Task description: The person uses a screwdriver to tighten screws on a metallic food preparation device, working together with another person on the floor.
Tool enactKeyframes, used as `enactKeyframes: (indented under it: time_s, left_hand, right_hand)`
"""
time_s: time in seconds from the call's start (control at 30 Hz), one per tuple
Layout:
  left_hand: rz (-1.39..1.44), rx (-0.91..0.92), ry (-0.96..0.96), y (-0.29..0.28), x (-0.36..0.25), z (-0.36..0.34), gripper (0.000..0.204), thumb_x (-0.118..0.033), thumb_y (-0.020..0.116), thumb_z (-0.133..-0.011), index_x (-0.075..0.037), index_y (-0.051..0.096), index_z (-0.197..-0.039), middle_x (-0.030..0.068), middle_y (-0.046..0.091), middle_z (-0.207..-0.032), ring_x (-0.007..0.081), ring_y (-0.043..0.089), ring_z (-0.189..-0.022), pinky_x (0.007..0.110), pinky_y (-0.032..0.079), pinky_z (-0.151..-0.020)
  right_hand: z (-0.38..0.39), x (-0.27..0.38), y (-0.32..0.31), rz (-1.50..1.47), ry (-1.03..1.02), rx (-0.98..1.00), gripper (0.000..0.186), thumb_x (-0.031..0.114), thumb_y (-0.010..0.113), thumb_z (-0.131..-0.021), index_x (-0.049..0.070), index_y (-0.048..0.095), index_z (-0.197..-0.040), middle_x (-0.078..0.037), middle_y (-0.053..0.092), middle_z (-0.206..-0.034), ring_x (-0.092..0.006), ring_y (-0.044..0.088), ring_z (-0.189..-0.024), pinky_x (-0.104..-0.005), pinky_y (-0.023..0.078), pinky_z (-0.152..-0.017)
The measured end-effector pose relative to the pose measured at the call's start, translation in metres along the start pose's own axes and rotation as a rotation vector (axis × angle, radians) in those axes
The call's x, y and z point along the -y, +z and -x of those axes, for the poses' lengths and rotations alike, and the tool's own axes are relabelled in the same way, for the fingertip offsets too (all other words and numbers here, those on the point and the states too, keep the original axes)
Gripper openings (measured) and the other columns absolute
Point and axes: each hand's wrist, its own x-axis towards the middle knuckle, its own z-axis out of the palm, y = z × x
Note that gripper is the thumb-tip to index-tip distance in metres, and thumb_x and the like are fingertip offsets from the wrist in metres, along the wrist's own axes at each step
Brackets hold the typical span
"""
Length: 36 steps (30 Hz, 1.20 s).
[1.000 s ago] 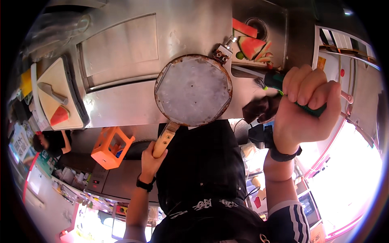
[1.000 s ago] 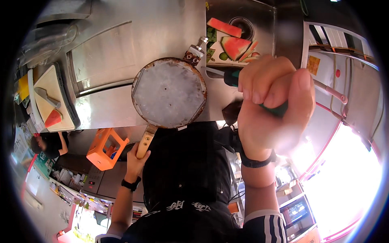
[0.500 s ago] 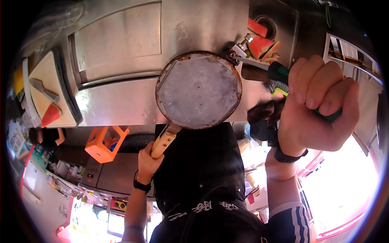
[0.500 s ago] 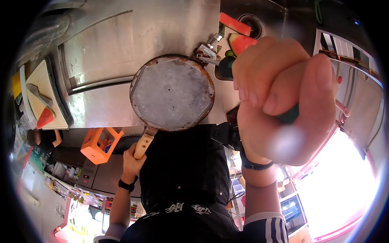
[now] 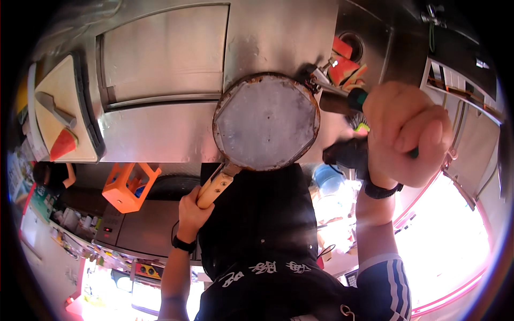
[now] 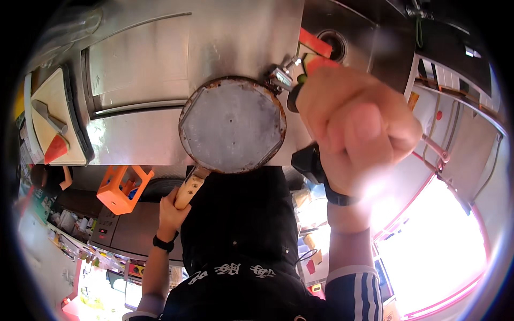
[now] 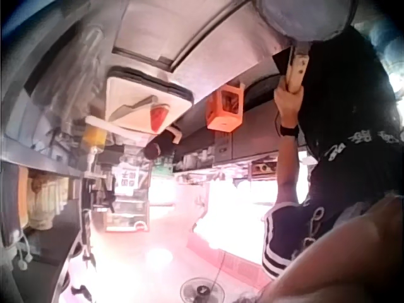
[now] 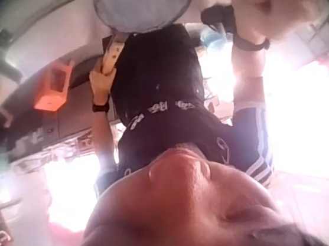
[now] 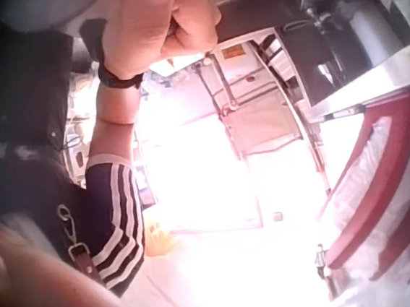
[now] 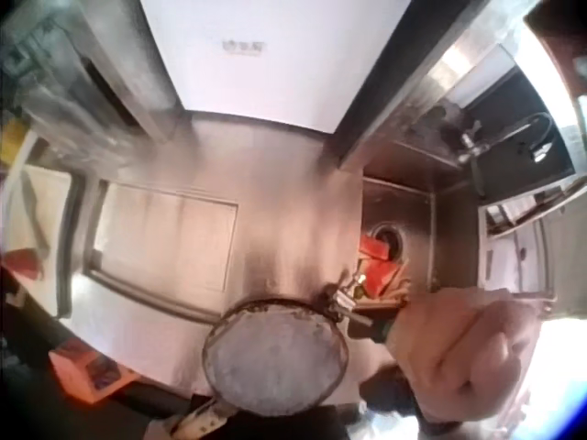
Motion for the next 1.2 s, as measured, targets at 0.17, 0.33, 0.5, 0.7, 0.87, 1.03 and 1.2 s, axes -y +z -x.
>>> enactKeyframes:
  time_s: [0.17,0.33,0.5,0.7,0.87,1.03,1.2]
  left_hand:
    - [-0.032,0.01,-0.02,-0.007,-0.007,-0.003,0.032,-0.012,0.07,-0.063,-0.001,0.059,-0.091,0.0218,0.061,-0.075,0.0418,0.06,-0.075,0.042,0.049,-0.062]
    - [-0.044,-0.006,-0.094,-0.02,-0.009,0.01,0.029,-0.017,0.07,-0.062,-0.004,0.059,-0.086,0.0211,0.061,-0.074,0.0404,0.06,-0.075,0.044,0.05,-0.064]
    - [-0.16,-0.019,-0.092,-0.018,0.002,0.015,0.04,-0.03,0.068,-0.064,-0.009,0.065,-0.097,0.02,0.064,-0.074,0.0394,0.062,-0.074,0.046,0.051,-0.07]
    - [-0.258,-0.133,0.025,-0.059,-0.008,0.023,0.031,-0.031,0.066,-0.064,-0.01,0.066,-0.087,0.0148,0.063,-0.067,0.0354,0.063,-0.066,0.045,0.051,-0.062]
    - [-0.231,-0.279,0.246,-0.07,0.012,-0.006,0.03,-0.03,0.067,-0.064,-0.01,0.064,-0.086,0.0137,0.062,-0.064,0.034,0.063,-0.062,0.043,0.051,-0.058]
    - [-0.284,-0.415,0.296,-0.087,-0.007,-0.017,0.061,-0.036,0.074,-0.065,-0.007,0.05,-0.113,0.0083,0.061,-0.073,0.0282,0.064,-0.072,0.041,0.05,-0.067]
    - [-0.414,-0.558,0.398,-0.084,0.016,0.005,0.062,-0.025,0.076,-0.067,-0.011,0.046,-0.12,0.0077,0.059,-0.104,0.0254,0.049,-0.115,0.049,0.031,-0.1]
  right_hand:
    - [-0.009,-0.005,-0.009,-0.193,-0.074,0.198,0.037,0.02,0.058,-0.088,0.005,0.046,-0.056,-0.005,0.05,-0.053,-0.017,0.044,-0.041,-0.0282,0.034,-0.038]
    - [-0.051,-0.023,0.004,-0.52,-0.053,0.622,0.028,0.016,0.061,-0.08,0.003,0.056,-0.056,-0.006,0.051,-0.048,-0.0161,0.046,-0.035,-0.0275,0.035,-0.033]
    - [-0.079,-0.065,-0.01,-0.786,-0.229,1.264,0.022,0.016,0.064,-0.073,0.009,0.054,-0.055,0.002,0.057,-0.054,-0.0092,0.053,-0.042,-0.023,0.04,-0.037]
    - [-0.021,0.026,-0.011,0.273,0.079,0.564,0.035,0.034,0.049,-0.083,0.0,0.043,-0.081,-0.018,0.049,-0.084,-0.0253,0.047,-0.079,-0.0399,0.039,-0.077]
    - [0.02,0.039,-0.018,0.119,0.216,0.221,0.021,0.018,0.042,-0.089,0.005,0.036,-0.074,-0.009,0.035,-0.068,-0.0191,0.039,-0.067,-0.0386,0.038,-0.075]
    - [0.05,0.112,0.027,0.039,-0.063,-0.373,0.024,0.018,0.063,-0.074,0.005,0.046,-0.062,-0.01,0.041,-0.051,-0.0224,0.042,-0.044,-0.0313,0.035,-0.043]
    - [0.116,0.154,0.079,0.131,-0.064,-0.281,0.019,0.014,0.048,-0.08,0.005,0.039,-0.065,-0.014,0.044,-0.052,-0.0209,0.038,-0.042,-0.0328,0.033,-0.043]
